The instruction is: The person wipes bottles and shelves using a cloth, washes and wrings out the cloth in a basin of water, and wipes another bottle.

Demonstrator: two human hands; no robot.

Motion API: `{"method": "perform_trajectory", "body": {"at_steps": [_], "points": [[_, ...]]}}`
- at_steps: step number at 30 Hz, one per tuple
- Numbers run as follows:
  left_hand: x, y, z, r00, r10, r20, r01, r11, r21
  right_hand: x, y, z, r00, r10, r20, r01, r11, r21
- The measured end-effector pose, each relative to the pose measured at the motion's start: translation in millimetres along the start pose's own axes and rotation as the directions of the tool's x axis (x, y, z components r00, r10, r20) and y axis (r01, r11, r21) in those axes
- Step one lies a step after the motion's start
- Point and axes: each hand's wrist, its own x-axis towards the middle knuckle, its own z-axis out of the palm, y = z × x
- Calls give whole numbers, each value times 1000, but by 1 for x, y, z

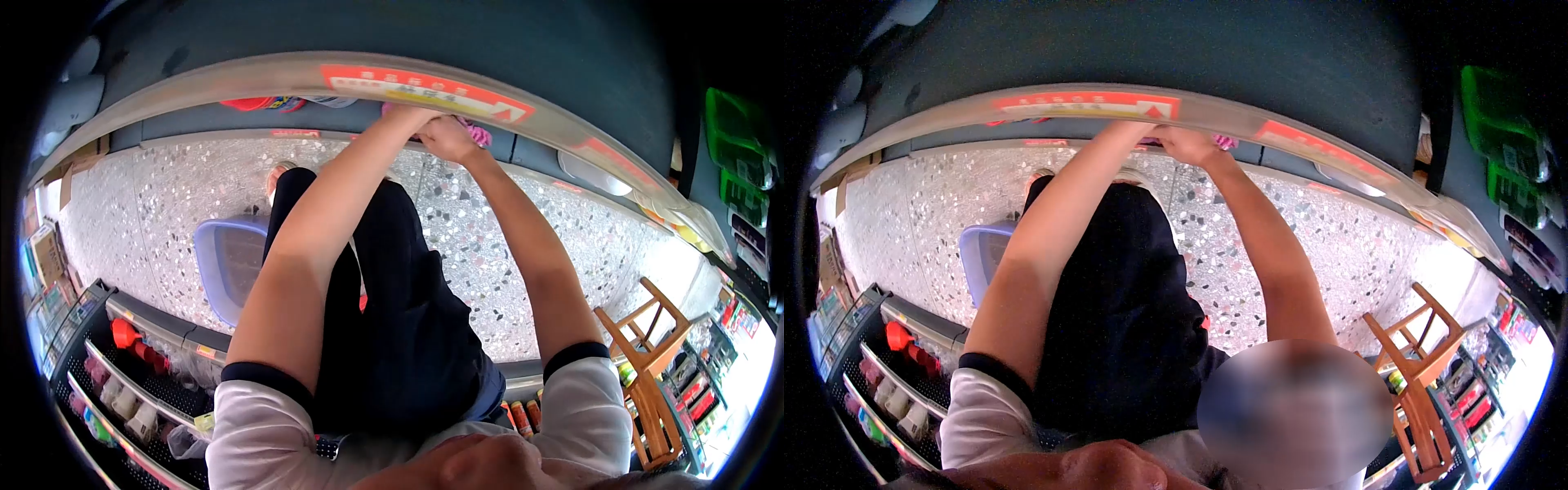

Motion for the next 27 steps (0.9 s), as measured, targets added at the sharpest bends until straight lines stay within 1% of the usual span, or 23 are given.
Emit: {"method": "perform_trajectory", "body": {"at_steps": [2, 3, 4, 5, 6, 7, 8, 9, 10, 11, 14, 15, 16, 18, 19, 22, 25, 27], "points": [[-9, 2, -2, 993, -2, 117, 4, 1000, -15, -5, 7, 12, 993, 32, -113, -30, 999, 18], [-18, -1, -7, 990, 6, 138, -3, 1000, -19, -5, 22, 29, 983, 100, -154, -91, 994, 64], [-28, -7, -13, 991, 22, 135, -18, 999, -26, 1, 12, 17, 989, 143, 21, -144, 990, 13], [-41, -14, -21, 992, 40, 118, -37, 999, -27, 7, 4, 1, 963, 192, 189, -186, 981, -49], [-53, -29, -24, 998, 60, -2, -60, 998, -4, 10, -4, -9, 905, 245, 347, -218, 969, -117], [-65, -43, -27, 989, 79, -121, -77, 997, 23, 5, 2, 0, 983, 70, 173, -80, 996, 48], [-77, -62, -29, 966, 106, -237, -97, 994, 49, 5, 2, 1, 992, 16, 129, -27, 996, 82], [-84, -80, -32, 957, -43, -287, 40, 999, -18, 5, 2, 2, 996, -32, 82, 23, 993, 112], [-91, -94, -37, 928, -190, -322, 169, 981, -91, 4, 0, 1, 997, -74, 31, 69, 988, 137], [-93, -106, -39, 879, -330, -343, 289, 943, -167, 4, 0, 1, 995, -94, 22, 90, 988, 126], [-88, -106, -47, 793, -380, -476, 239, 913, -332, 3, -3, -3, 991, -134, 7, 133, 987, 94], [-85, -103, -50, 802, -324, -502, 241, 944, -224, 4, -2, -3, 990, -143, 9, 142, 986, 89], [-81, -103, -51, 821, -202, -534, 144, 978, -150, 4, -2, -3, 988, -157, 13, 155, 984, 86], [-69, -106, -56, 815, 47, -577, -49, 999, 13, 4, -4, -3, 992, -128, 15, 126, 986, 109], [-65, -104, -55, 811, -11, -585, -69, 991, -115, 4, -5, -4, 993, -116, 15, 113, 986, 121], [-58, -102, -58, 818, -195, -541, 55, 963, -264, 5, -5, -4, 988, -151, 10, 150, 984, 95], [-49, -103, -59, 871, -122, -476, 13, 974, -226, 5, -6, -4, 990, -141, 12, 139, 987, 84], [-39, -97, -54, 876, 6, -482, -106, 978, -180, 5, -7, -3, 989, -145, 1, 144, 985, 92]]}}
